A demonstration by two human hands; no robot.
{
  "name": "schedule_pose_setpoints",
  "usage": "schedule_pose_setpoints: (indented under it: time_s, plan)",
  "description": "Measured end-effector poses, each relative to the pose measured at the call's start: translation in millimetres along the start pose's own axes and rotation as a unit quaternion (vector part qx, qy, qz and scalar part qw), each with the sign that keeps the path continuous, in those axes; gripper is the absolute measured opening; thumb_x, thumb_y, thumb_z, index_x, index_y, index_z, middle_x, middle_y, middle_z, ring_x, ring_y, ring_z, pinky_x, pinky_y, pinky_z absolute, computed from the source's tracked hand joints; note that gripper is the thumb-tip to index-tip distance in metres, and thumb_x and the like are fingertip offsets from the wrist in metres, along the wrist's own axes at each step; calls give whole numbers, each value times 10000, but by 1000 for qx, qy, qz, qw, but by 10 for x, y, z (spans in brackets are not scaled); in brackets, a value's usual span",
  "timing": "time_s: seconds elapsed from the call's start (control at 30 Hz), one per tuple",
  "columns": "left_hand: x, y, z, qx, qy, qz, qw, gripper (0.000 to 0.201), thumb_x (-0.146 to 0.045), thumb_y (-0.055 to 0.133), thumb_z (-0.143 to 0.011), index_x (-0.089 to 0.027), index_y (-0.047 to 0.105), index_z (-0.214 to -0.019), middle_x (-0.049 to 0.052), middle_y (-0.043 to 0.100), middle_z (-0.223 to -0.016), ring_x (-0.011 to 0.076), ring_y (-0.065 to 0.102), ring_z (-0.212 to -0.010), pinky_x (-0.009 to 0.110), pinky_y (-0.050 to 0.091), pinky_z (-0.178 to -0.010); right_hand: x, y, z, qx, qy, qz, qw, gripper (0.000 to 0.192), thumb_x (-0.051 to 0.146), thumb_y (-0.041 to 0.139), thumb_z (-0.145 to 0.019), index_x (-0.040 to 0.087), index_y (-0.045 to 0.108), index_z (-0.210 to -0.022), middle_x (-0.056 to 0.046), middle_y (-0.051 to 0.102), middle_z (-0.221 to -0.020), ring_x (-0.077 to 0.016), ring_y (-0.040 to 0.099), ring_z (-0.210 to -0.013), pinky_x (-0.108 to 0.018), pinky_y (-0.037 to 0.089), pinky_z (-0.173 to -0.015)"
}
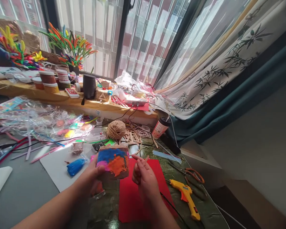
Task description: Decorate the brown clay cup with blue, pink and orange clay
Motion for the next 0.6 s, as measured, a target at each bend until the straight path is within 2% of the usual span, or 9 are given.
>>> schedule_pose_setpoints:
  time_s: [0.07,0.13,0.2,0.27,0.33,0.43,0.5,0.6]
  plan:
    - [28,24,66,69,-48,31,996,754,-638,935,-731,-228,781,-1345,148,854,-1196,468,730,-1280,587,539,-1144,-124,-56,41,11,48,-14,999,636,690,901,-779,189,769,-1148,111,477,-665,-41,198,-454,-167,249,-420]
    - [61,42,129,123,-99,52,986,608,-650,884,-768,-200,855,-1176,150,878,-1059,478,757,-1226,607,539,-1131,-201,-50,102,14,67,-34,997,713,769,890,-728,204,779,-1149,94,508,-696,-40,221,-462,-166,264,-429]
    - [87,59,156,127,-121,64,982,559,-627,861,-783,-157,875,-1085,179,877,-1018,494,768,-1190,619,544,-1115,-248,-1,155,28,79,-34,996,721,820,859,-713,219,798,-1106,71,542,-665,-62,310,-458,-178,307,-440]
    - [103,85,137,102,-124,60,985,556,-602,857,-798,-155,862,-1130,191,871,-1074,496,763,-1198,614,550,-1106,-273,58,185,45,86,-13,995,699,854,791,-756,234,813,-1079,27,621,-646,-113,443,-466,-218,386,-456]
    - [96,103,81,58,-94,42,993,592,-598,865,-811,-212,809,-1257,167,852,-1200,470,755,-1228,588,573,-1083,-275,104,196,43,83,6,996,704,870,735,-794,243,819,-1103,-33,734,-717,-180,589,-527,-275,482,-500]
    - [53,63,-5,-51,-13,-45,998,605,-577,882,-834,-272,723,-1332,118,788,-1376,393,744,-1266,487,607,-1055,-249,143,219,-4,71,4,997,709,845,756,-798,255,808,-1188,-82,837,-948,-250,744,-728,-332,584,-620]
    - [44,13,-30,-95,-7,-105,990,561,-616,812,-899,-259,697,-1316,110,776,-1379,364,745,-1260,461,613,-1041,-238,165,247,-41,62,3,997,670,796,808,-791,265,800,-1200,-64,846,-1017,-257,773,-813,-327,601,-659]
    - [54,-44,-33,-69,-6,-97,993,653,-761,665,-934,-239,660,-1325,133,777,-1336,390,753,-1222,506,630,-996,-253,192,265,-56,25,22,998,636,756,832,-804,273,773,-1214,-32,831,-961,-228,755,-766,-288,572,-597]
Point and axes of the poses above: each hand's wrist, its own z-axis away from the middle knuckle, its own y-axis out of the palm, x = y × z, the point moved 2 cm from there along -z, towards the middle knuckle
